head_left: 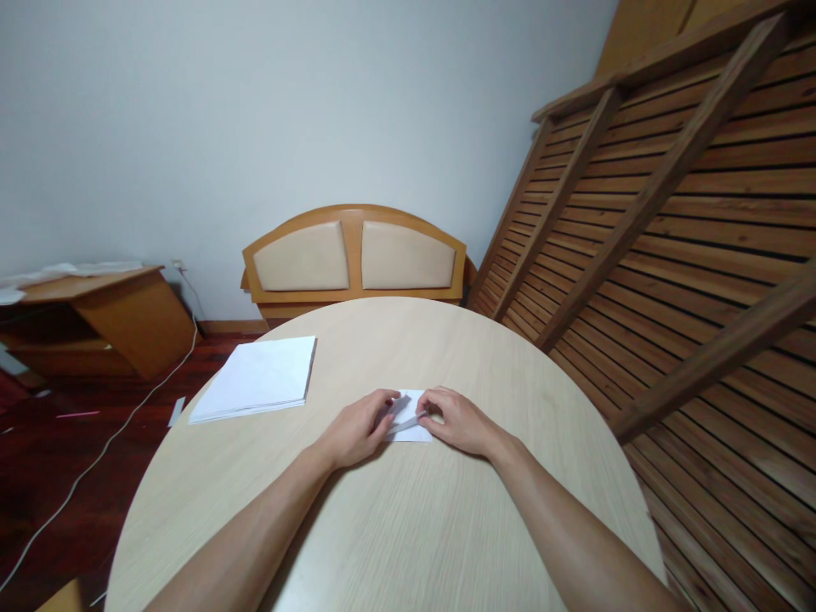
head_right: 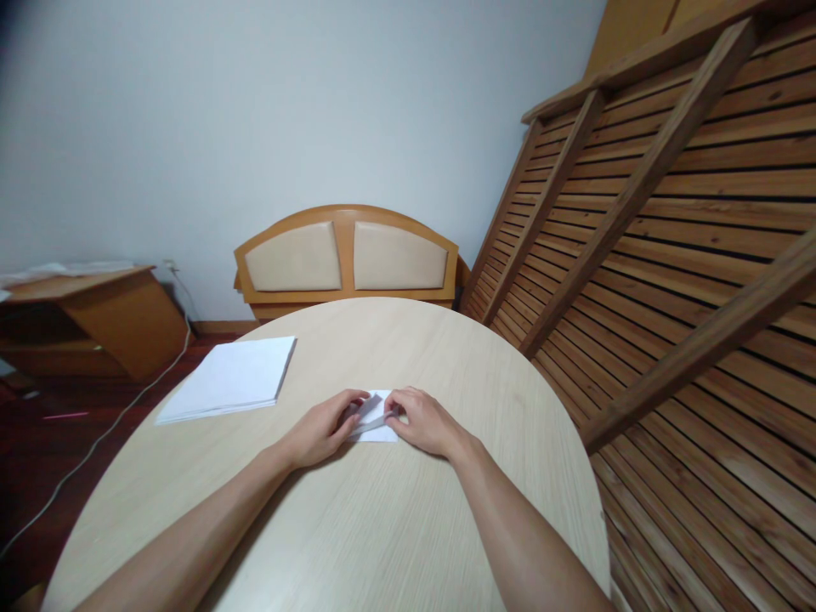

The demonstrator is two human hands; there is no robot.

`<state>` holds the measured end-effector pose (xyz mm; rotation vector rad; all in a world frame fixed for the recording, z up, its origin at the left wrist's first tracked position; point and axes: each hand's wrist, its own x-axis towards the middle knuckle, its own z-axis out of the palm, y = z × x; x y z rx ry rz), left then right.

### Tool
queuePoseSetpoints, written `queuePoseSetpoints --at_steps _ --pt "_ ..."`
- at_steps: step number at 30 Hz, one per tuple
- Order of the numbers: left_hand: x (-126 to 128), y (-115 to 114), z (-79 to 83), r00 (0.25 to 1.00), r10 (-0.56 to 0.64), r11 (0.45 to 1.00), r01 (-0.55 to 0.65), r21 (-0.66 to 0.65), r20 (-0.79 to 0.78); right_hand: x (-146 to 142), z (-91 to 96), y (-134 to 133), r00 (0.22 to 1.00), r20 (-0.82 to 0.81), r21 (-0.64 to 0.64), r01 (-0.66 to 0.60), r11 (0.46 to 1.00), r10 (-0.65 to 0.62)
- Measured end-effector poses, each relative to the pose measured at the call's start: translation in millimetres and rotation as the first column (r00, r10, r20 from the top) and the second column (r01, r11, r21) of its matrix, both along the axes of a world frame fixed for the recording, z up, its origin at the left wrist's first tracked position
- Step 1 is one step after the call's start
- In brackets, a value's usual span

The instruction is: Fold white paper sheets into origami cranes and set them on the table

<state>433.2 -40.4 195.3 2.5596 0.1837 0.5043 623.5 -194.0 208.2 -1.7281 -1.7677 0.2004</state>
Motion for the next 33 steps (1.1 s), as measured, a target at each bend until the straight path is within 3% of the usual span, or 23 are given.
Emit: queuePoseSetpoints --at_steps 10,27,33 --pt "2 5 -6.3 0.997 -0.073 0.997 0.073 0.025 0.032 -4 7.2 -1 0.992 0.029 0.003 -0.126 0.992 0.126" --pt "2 6 -9.0 0.997 -0.071 0.996 0.072 -0.05 0.019 -5 7.7 -3 0.998 0.041 -0.067 -0.051 0.996 0.054" --pt "2 8 -11.2 0.996 -0.076 0.995 0.078 -0.062 0.045 -7 9.2 -3 0.989 0.129 -0.062 -0.068 0.996 0.075"
